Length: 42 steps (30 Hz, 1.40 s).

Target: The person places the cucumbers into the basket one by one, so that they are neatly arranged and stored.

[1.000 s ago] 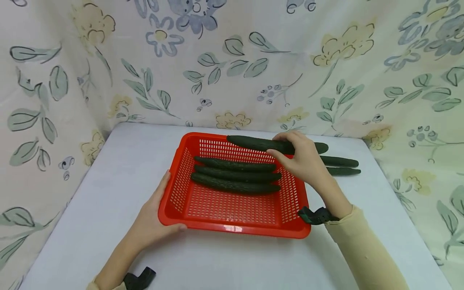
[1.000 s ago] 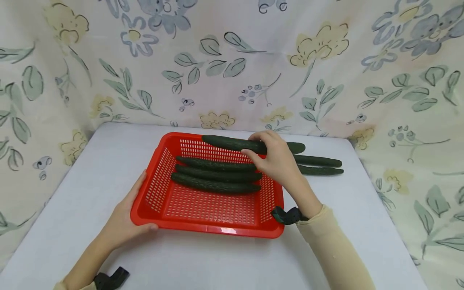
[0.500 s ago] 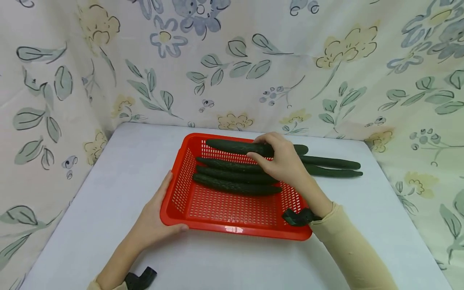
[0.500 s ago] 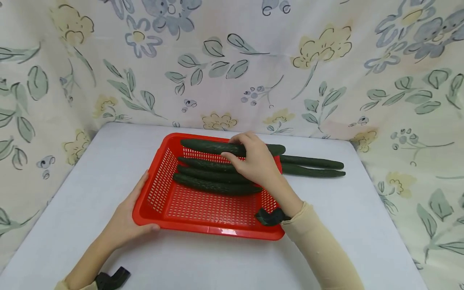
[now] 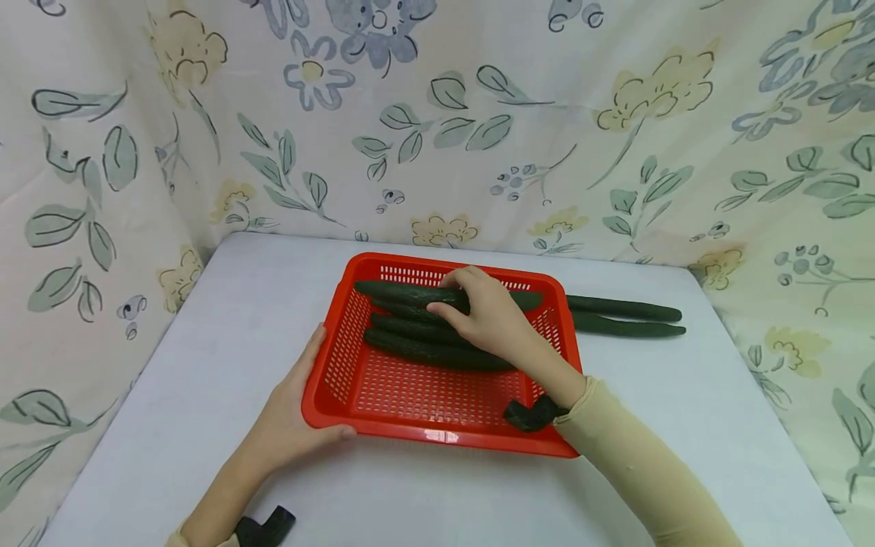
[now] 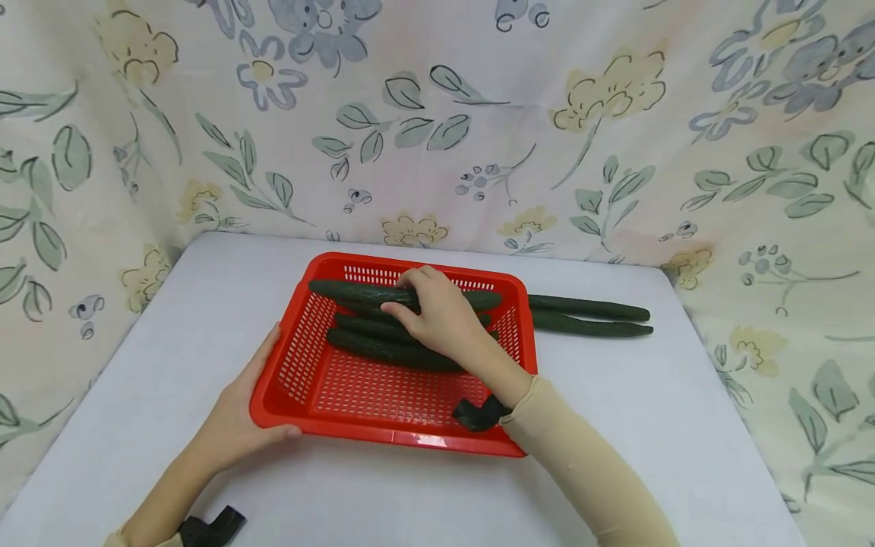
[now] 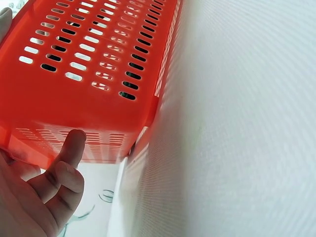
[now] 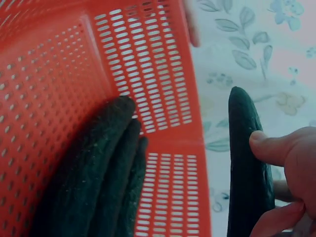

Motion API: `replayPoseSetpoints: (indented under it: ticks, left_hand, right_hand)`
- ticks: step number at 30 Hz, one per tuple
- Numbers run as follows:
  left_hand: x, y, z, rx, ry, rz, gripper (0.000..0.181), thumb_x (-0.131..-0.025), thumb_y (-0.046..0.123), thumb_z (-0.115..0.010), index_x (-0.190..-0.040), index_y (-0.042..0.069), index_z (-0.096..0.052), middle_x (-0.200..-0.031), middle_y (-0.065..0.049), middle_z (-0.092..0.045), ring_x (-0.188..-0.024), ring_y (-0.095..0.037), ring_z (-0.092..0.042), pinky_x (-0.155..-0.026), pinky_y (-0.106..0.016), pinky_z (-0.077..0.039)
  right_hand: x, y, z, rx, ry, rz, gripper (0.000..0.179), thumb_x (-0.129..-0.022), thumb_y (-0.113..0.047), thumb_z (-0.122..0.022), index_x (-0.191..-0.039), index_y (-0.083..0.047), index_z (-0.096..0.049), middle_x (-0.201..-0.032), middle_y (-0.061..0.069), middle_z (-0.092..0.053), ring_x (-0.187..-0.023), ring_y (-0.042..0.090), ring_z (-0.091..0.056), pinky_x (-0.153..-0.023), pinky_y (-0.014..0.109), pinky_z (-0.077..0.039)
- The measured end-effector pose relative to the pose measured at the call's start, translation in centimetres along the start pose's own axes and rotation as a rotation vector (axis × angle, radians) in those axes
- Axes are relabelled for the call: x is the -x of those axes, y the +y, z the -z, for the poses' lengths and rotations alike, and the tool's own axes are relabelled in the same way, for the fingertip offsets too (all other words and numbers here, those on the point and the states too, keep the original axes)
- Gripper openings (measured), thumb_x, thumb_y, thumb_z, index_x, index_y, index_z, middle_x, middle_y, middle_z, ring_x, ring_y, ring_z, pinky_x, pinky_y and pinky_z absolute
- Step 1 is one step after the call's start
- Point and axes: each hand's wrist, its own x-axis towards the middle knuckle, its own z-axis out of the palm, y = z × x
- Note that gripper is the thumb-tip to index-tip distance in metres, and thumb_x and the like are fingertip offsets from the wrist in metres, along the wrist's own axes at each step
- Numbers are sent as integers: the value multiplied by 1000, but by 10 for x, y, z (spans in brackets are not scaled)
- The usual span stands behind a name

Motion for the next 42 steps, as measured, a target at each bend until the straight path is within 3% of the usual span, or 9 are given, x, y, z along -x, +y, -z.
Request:
replayPoseSetpoints:
  ticks: [7,15,30,42]
  left_hand:
    - [0,0,1,0,2,7,137,-69,30,-99,-172,35,-9,-169,-11,-37,-129,-31,-58,-83,-25,-59]
    - [2,-1,1,9,5,-2,137,-69,27,-100,-172,34,-9,-169,-11,-37,-129,-31,-58,-83,-26,-60]
    - [2,-2,1,2,8,-10,138,-68,27,-100,-172,35,-9,-170,-8,-36,-128,-29,-58,-84,-26,-60]
    - [1,-2,0,-3,6,-14,139,-68,27,-101,-172,33,-9,-170,-8,-35,-129,-28,-58,-84,-26,-60]
  right_hand:
    - [-1,0,-6,60,-152,-32,38,-98,-33,-78,-122,-3,-73,-119,11,-75,-111,27,-70,-101,45,-56]
    - [-1,4,-11,113,-286,2,36,-99,-34,-77,-120,-4,-74,-116,9,-76,-109,25,-71,-100,43,-57]
    - [-2,4,-16,136,-336,50,34,-97,-34,-80,-116,-6,-77,-108,6,-77,-97,20,-71,-95,40,-59]
    - [0,4,-31,170,-453,97,33,-98,-35,-78,-115,-7,-74,-107,6,-76,-93,18,-71,-88,38,-61]
